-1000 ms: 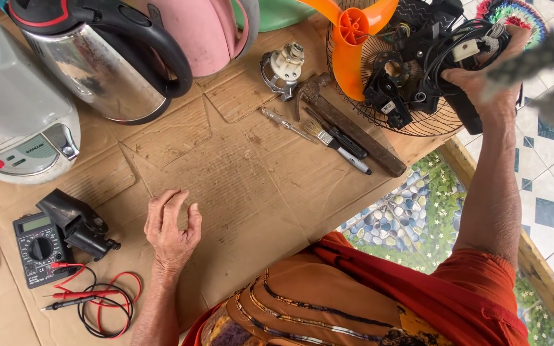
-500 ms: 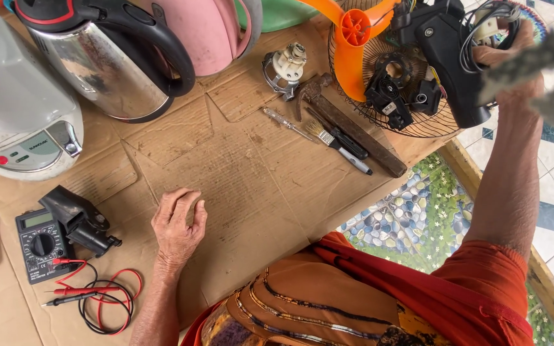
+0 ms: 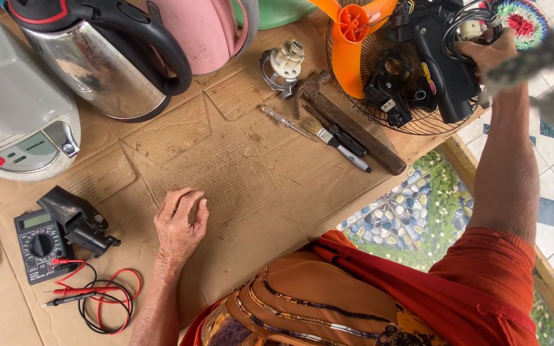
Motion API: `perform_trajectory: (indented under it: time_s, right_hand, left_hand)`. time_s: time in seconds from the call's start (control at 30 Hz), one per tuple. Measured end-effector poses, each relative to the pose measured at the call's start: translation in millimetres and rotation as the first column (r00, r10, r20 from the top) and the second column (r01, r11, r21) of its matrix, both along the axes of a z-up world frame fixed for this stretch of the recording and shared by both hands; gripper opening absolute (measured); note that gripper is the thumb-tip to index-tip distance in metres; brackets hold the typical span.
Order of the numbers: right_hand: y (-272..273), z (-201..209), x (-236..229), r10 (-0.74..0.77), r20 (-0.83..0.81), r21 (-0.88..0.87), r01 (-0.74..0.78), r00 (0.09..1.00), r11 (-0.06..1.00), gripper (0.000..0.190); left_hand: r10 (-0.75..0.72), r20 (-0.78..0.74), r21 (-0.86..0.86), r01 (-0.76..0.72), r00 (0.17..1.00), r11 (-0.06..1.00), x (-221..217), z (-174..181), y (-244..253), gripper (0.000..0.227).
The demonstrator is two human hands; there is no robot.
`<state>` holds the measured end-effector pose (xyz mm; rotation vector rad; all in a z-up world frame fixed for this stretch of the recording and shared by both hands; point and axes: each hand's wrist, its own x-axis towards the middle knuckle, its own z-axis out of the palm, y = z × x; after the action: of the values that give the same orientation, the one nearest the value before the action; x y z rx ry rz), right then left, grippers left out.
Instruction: Testing an electronic component with a multimeter and then cleaning and inspecting a blue plastic tube.
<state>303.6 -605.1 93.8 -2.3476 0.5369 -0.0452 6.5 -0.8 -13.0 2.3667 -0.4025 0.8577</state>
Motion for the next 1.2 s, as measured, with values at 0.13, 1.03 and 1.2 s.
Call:
perform_trajectory:
  time_s: [0.13, 1.03, 1.2]
  right_hand:
    - [80, 63, -26, -0.167, -0.317, -0.097, 0.143, 0.934, 0.985, 0.092]
    - [157, 16, -159, 0.518, -0.532, -0.609, -0.728, 0.67, 0.315, 0.057]
    - [179, 8, -148, 0.449, -0.639, -0.537, -0.78, 0.625, 0.321, 0.057]
  left_hand:
    - [0.021, -0.004, 0.008, -0.021, 1.0, 1.0, -1, -2, 2, 0.007]
    - [0.085, 0.155, 0.069, -0.097, 0.984, 0.993, 13, 62, -5, 0.012]
    - [0.152, 0.165, 0.238, -0.189, 0.975, 0.953, 61, 130, -18, 0.029]
